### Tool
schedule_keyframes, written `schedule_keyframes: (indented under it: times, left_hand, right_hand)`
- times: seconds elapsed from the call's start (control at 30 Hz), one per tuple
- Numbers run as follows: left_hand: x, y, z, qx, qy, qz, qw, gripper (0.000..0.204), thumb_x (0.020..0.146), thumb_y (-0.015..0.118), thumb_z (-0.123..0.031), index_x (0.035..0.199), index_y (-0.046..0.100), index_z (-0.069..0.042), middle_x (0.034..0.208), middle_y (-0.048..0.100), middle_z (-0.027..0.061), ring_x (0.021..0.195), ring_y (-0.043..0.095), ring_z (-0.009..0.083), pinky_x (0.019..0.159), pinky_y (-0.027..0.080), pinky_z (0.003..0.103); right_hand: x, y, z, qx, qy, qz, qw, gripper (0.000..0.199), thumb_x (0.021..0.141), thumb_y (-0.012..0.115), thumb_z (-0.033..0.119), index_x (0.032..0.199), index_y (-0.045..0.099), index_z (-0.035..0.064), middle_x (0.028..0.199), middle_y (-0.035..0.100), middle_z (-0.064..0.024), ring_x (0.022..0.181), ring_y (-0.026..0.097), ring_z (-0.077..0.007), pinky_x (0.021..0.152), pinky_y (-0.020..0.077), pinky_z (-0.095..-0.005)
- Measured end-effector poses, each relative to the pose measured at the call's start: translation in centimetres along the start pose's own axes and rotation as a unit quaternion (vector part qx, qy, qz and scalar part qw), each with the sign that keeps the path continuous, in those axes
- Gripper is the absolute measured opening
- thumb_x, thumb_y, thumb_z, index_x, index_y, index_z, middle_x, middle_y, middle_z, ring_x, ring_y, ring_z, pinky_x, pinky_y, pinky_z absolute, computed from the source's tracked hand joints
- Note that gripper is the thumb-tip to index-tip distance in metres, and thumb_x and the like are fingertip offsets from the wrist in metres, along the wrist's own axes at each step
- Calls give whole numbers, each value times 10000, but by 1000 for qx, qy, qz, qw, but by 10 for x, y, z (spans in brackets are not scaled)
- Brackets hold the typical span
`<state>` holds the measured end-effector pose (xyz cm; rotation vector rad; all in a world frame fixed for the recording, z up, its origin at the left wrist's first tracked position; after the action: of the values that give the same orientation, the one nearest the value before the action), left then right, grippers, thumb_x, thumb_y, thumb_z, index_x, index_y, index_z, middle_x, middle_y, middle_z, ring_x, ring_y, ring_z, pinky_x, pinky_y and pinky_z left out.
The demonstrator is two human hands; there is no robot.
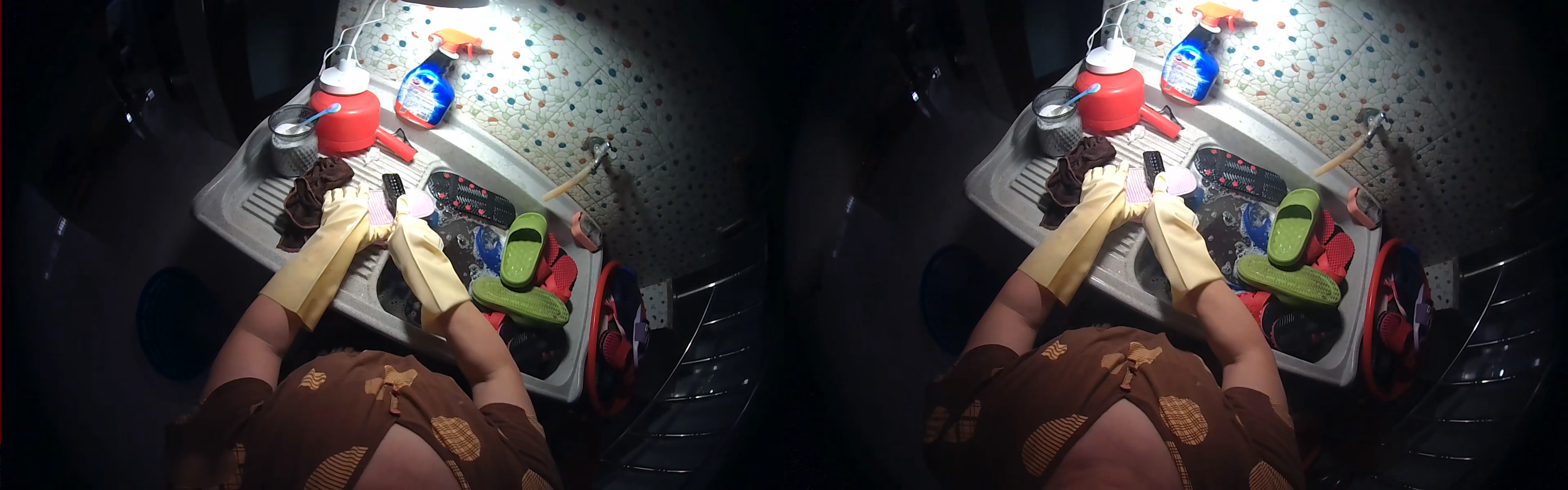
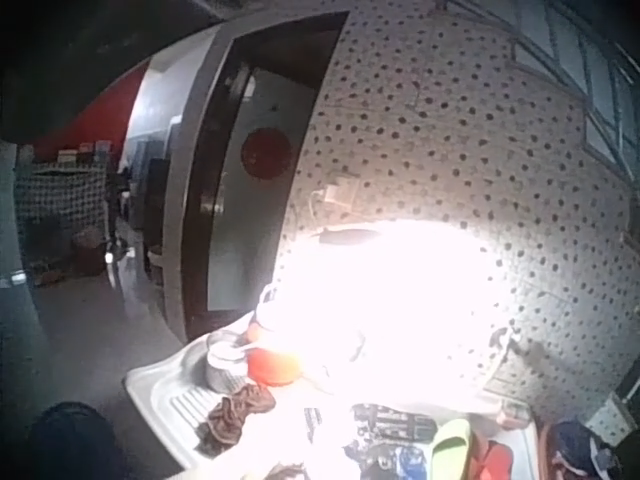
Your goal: Washing multiple pairs of shoes and sandals in a sink using a brush and soap.
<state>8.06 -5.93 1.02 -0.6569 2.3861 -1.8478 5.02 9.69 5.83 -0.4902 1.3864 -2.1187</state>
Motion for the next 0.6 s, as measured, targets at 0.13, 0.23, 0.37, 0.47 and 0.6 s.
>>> schedule_keyframes:
  times: [0.13, 0.23, 0.37, 0.47, 0.6]
  left_hand:
    - [-1, 6, 1, -11, -3, 1, 1000, 1035, 621, 765, -616, 1360, 480, 50, 1193, 609, 256, 1136, 566, 410, 1015, 401, 493]
    - [1, 15, 4, -16, 6, 7, 1000, 999, 612, 739, -647, 1322, 515, 19, 1215, 617, 229, 1166, 564, 397, 1045, 373, 501]
    - [5, 18, 7, -47, -7, -27, 999, 939, 594, 741, -609, 1269, 538, 11, 1173, 633, 210, 1119, 581, 379, 1009, 409, 485]
    - [3, 6, 4, -52, -4, -3, 999, 947, 638, 748, -611, 1308, 540, 25, 1142, 643, 238, 1075, 587, 419, 979, 433, 482]
    - [2, -27, -16, -66, 68, 11, 995, 969, 559, 814, -654, 1193, 578, 39, 1090, 649, 262, 1039, 592, 433, 939, 453, 477]
  right_hand:
    - [-36, 4, -1, -97, 28, 126, 987, 585, 973, 413, 133, 1539, 264, 109, 943, 661, -327, 777, 667, -493, 753, 533, -572]
    - [-34, 10, -7, -62, 18, 67, 996, 543, 991, 415, 158, 1521, 305, 121, 872, 663, -309, 778, 666, -467, 741, 525, -565]
    - [27, 25, -13, -6, -59, -4, 998, 400, 1029, 391, 207, 1374, 484, 29, 926, 668, -290, 832, 675, -424, 729, 516, -510]
    - [37, 31, -25, -5, -21, -7, 1000, 404, 1035, 382, 217, 1378, 487, 33, 935, 668, -285, 835, 672, -426, 732, 517, -505]
    - [3, 21, -48, 26, 30, -15, 999, 413, 1046, 365, 237, 1387, 493, 41, 952, 669, -276, 843, 667, -431, 737, 519, -493]
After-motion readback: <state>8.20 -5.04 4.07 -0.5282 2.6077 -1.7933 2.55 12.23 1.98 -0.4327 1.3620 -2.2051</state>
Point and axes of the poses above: each hand's wrist, its own x-axis towards the middle knuckle, its own y-axis out of the palm, z = x × y, the point moved 1 cm from there along x, towards the middle knuckle
